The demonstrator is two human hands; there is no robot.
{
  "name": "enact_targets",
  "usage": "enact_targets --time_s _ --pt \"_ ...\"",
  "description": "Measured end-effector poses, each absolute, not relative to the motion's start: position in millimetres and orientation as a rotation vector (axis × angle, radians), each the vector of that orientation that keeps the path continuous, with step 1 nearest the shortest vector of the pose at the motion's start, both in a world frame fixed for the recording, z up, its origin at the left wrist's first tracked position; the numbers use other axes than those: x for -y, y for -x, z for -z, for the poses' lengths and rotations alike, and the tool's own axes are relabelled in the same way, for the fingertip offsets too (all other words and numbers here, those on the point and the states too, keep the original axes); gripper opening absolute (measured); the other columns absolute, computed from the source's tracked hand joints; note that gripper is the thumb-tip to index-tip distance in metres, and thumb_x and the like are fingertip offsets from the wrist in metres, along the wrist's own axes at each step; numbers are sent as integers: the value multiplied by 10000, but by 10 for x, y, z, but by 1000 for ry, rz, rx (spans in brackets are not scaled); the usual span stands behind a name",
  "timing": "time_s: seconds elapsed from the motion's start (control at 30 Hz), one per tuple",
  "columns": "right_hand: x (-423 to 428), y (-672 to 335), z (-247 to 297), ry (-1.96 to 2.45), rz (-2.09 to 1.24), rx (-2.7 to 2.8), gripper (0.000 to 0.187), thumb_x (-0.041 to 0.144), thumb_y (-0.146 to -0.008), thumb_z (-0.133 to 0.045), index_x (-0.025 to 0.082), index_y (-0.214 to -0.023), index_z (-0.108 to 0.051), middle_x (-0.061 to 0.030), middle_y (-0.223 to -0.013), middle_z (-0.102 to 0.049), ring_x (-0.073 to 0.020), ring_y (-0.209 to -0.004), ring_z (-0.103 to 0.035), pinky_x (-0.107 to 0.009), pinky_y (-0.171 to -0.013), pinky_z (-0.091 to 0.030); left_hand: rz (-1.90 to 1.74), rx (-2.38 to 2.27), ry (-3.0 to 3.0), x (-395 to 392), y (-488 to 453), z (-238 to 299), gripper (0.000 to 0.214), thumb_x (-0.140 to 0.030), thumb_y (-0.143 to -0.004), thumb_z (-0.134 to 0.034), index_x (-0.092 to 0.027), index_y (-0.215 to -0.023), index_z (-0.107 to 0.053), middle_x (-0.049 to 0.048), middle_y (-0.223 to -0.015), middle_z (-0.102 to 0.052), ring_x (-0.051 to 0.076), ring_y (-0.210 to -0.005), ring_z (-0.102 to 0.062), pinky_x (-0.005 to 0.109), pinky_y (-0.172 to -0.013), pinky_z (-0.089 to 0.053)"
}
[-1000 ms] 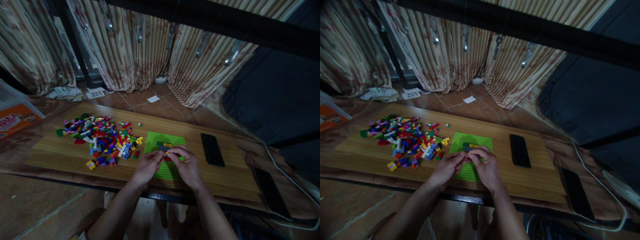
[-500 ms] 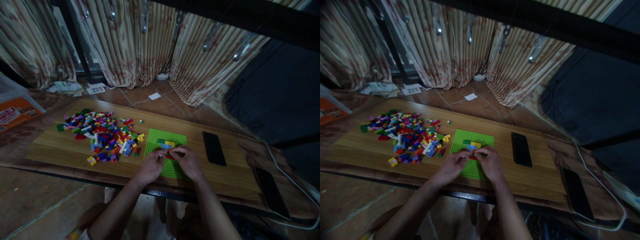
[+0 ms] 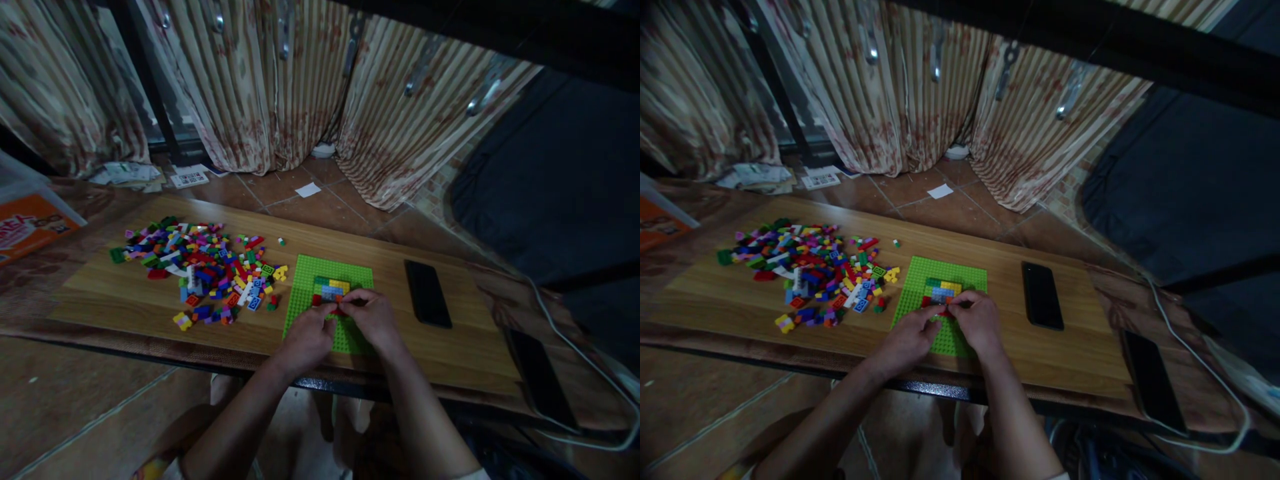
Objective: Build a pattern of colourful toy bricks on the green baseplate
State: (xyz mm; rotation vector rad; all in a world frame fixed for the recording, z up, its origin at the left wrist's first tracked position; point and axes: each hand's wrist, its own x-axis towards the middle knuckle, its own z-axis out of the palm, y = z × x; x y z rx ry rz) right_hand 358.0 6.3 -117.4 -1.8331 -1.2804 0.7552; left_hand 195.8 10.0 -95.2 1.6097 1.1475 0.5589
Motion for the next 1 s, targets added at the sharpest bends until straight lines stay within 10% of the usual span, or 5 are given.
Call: enact_targets --time_s 0.27,0.6,1.0 --pt "-94 -3529 1130 1836 -800 1241 63 268 -611 -679 210 -634 -687 5 -626 -680 -160 -594 -606 -298 -619 -463 -631 -1124 -1524 -89 -1947 970 301 -246 -792 -567 -213 -1055 -708 109 -1087 -697 274 -1002 -616 383 -976 -383" --pt "-37 -3667 968 1664 -857 967 210 381 -602 -742 192 -678 -690 6 -635 -661 -156 -616 -578 -307 -637 -443 -768 -981 -811 -151 -1873 807 298 -420 -823 -595 -147 -912 -676 -23 -603 -546 71 -468 -399 201 -476 -307" --pt "115 -3222 742 1411 -707 1474 94 291 -814 -637 244 -843 -714 -27 -864 -688 -176 -810 -620 -318 -741 -486 -847 -738 -238 -215 -1843 721 417 -505 -891 -484 -130 -952 -657 109 -971 -674 159 -887 -632 261 -847 -488"
